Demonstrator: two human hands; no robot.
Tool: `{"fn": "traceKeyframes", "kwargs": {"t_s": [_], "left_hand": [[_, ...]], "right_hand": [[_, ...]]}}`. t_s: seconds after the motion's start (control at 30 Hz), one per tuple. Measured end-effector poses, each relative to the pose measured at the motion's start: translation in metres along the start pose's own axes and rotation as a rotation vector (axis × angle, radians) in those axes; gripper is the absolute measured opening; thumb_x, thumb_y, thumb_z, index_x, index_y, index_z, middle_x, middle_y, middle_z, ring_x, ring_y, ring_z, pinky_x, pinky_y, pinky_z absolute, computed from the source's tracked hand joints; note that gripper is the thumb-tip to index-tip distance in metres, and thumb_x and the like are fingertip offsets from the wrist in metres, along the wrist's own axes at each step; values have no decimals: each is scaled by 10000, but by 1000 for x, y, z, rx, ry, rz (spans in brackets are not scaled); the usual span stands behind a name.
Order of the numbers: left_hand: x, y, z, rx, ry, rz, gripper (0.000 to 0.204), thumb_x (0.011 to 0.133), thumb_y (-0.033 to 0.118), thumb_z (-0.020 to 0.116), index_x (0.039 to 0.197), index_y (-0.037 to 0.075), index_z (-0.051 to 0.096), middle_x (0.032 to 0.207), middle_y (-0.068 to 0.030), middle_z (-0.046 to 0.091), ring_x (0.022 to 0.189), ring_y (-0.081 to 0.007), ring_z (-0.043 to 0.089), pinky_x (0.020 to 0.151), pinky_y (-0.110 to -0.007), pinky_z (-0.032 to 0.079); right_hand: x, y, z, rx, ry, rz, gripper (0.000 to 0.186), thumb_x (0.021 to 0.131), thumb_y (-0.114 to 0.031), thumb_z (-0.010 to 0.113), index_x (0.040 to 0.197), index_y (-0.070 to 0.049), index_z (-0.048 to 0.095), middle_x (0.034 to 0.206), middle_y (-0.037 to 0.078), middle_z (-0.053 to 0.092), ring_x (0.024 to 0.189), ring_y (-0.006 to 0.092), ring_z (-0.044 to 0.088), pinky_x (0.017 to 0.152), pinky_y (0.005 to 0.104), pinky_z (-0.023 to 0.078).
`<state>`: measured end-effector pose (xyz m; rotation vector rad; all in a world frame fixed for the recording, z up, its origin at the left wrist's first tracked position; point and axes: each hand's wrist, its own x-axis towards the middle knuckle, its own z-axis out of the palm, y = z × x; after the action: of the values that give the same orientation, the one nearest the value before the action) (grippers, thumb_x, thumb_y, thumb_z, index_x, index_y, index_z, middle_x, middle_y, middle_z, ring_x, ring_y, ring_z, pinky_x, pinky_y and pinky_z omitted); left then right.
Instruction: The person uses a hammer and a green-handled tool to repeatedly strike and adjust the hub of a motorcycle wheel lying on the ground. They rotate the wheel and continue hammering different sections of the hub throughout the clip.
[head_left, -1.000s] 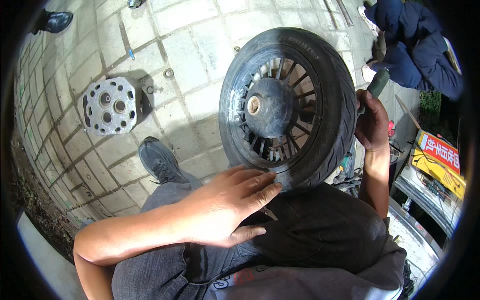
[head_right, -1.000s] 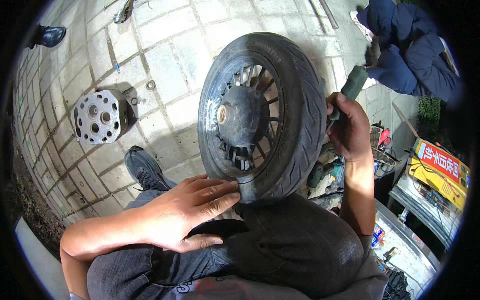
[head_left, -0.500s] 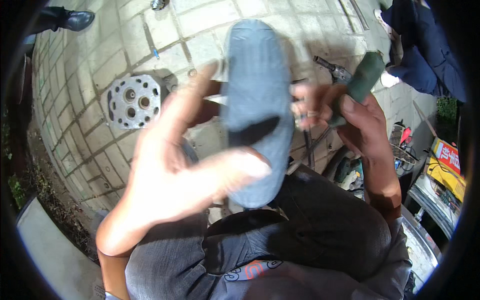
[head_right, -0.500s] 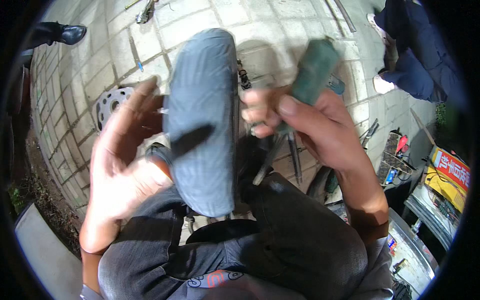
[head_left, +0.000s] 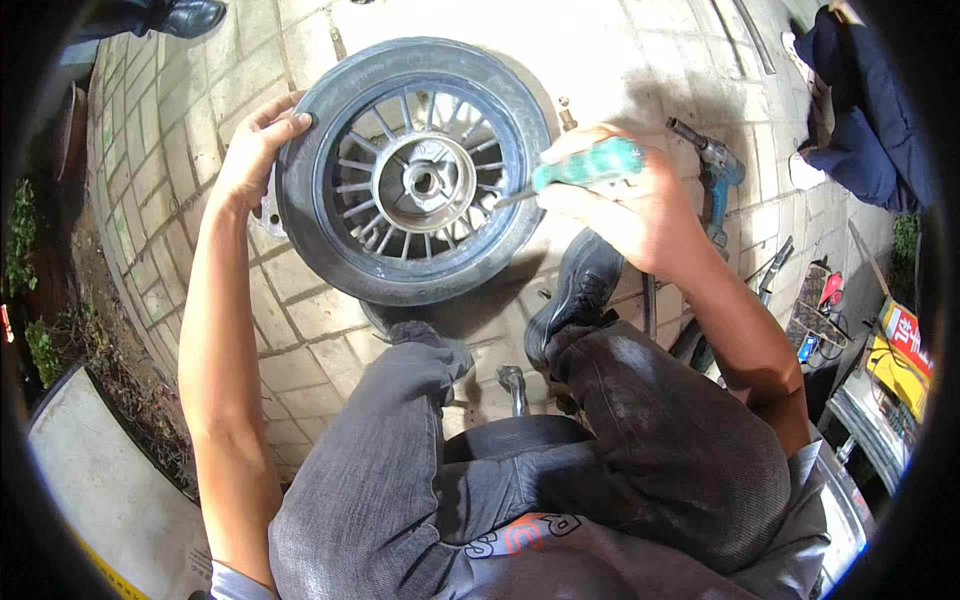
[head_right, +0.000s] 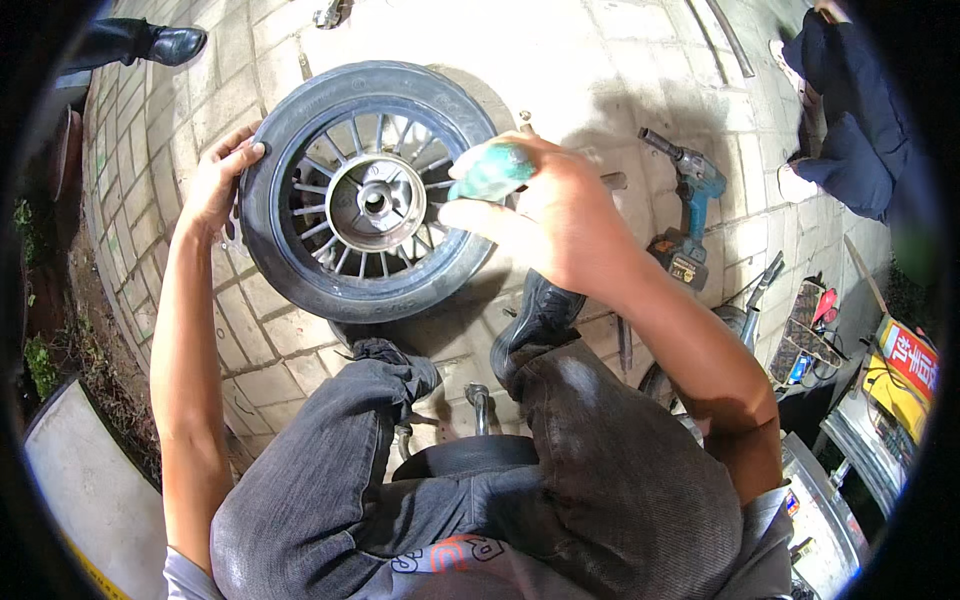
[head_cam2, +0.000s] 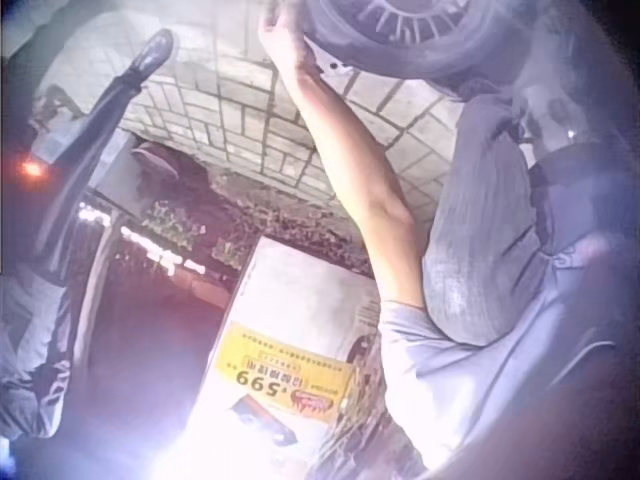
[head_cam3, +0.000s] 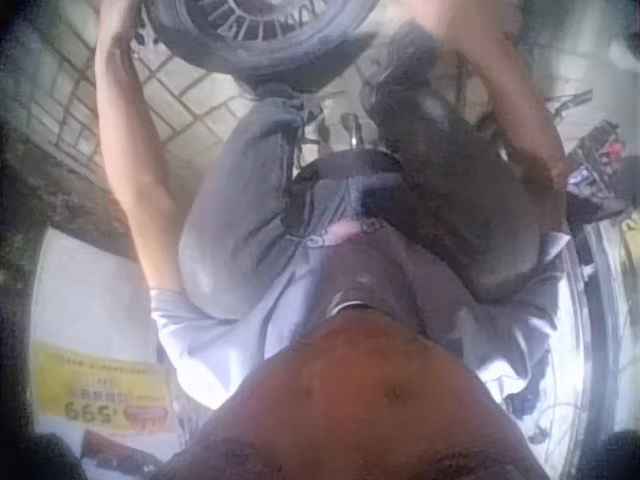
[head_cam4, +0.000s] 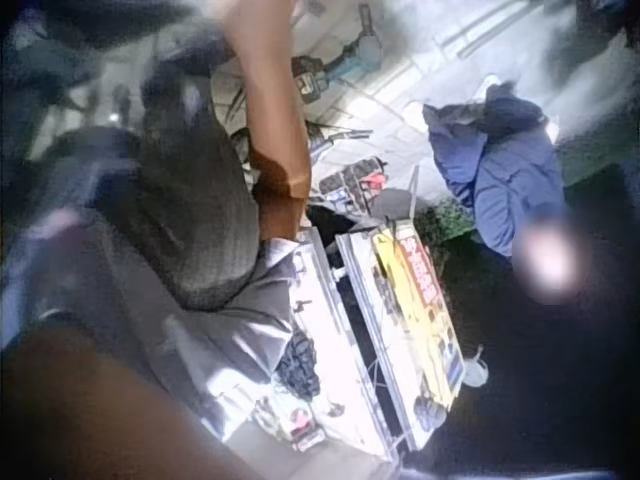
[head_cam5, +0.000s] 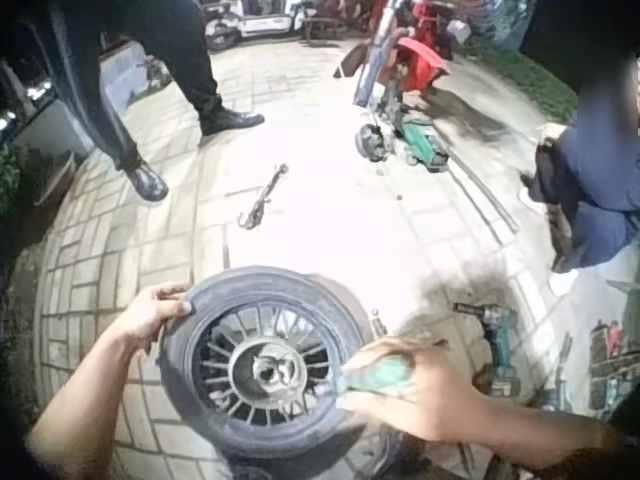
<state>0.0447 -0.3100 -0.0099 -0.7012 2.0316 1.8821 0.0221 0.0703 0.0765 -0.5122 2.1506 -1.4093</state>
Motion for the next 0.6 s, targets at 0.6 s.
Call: {"fn": "traceKeyframes", "kwargs": {"t_s": [0.6], "left_hand": [[-37,55,61,110,-171,242,410,867,195,722,1221,8,631,1149,-91,676,1066,-168,620,985,-312,461]], "right_hand": [[66,2,45,-1,-118,-241,338,848,-260,716,1038,9,640,892,139,686,781,199,666,729,323,527]]}}
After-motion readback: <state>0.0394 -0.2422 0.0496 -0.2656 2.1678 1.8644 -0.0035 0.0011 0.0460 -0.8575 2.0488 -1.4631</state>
